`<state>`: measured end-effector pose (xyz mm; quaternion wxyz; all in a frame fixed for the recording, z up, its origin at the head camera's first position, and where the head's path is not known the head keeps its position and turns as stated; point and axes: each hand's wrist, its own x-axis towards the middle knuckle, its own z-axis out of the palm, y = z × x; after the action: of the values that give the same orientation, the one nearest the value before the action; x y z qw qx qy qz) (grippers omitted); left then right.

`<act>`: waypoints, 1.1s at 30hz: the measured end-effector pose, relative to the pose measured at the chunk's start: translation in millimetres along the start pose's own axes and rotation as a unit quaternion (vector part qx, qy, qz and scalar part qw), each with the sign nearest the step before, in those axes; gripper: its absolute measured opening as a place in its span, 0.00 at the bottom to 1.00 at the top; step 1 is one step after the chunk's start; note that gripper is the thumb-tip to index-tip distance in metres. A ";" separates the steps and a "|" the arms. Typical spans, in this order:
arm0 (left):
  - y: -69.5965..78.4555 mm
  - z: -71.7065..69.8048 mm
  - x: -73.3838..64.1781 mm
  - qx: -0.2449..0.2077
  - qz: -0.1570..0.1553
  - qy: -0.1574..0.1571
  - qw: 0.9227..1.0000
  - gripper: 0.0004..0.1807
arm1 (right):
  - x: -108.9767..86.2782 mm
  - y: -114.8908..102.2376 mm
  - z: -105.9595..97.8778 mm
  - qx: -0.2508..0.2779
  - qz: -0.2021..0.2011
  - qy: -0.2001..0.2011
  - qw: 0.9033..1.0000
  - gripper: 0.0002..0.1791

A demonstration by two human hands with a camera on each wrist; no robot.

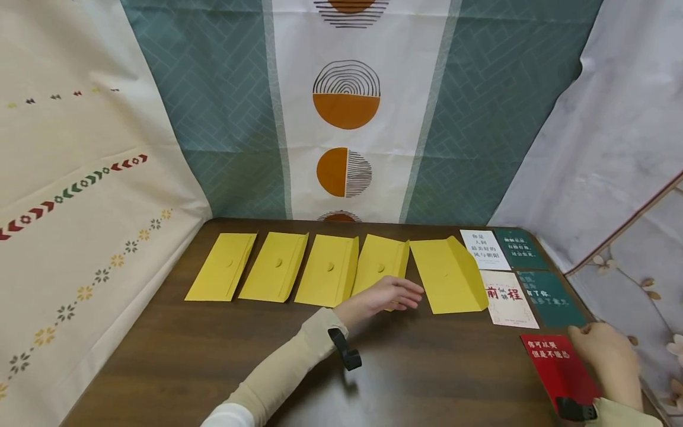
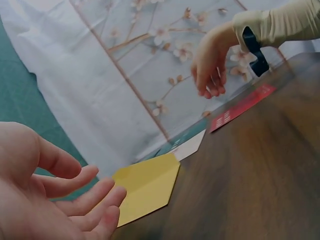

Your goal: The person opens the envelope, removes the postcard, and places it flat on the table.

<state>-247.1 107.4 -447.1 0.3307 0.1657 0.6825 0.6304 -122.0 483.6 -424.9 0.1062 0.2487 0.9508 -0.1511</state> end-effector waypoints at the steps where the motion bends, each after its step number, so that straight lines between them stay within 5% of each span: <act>1: 0.2 -2.9 -1.3 0.005 0.004 -0.003 1.000 0.17 | -1.5 -6.8 0.0 0.012 -0.012 0.025 1.000 0.24; 8: 5.0 -22.7 -12.5 0.046 0.029 -0.011 0.998 0.16 | -6.1 -45.4 -5.8 0.083 -0.136 0.176 0.971 0.22; 12: 7.4 -32.9 -21.6 0.092 0.050 -0.003 0.994 0.16 | -6.1 -63.5 -6.7 0.105 -0.173 0.178 0.963 0.23; 21: 8.6 -57.1 -47.2 0.194 0.099 0.009 0.976 0.15 | -6.2 -110.3 -5.8 0.125 -0.236 0.112 0.957 0.22; 33: 15.1 -83.6 -82.6 0.376 0.117 0.039 0.918 0.18 | -4.3 -164.7 -5.6 0.130 -0.349 0.104 0.922 0.18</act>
<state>-245.2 -6.2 -413.6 0.1417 0.3317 0.8573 0.3673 -202.2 346.9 -379.8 -0.0860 -0.0729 0.9549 -0.2746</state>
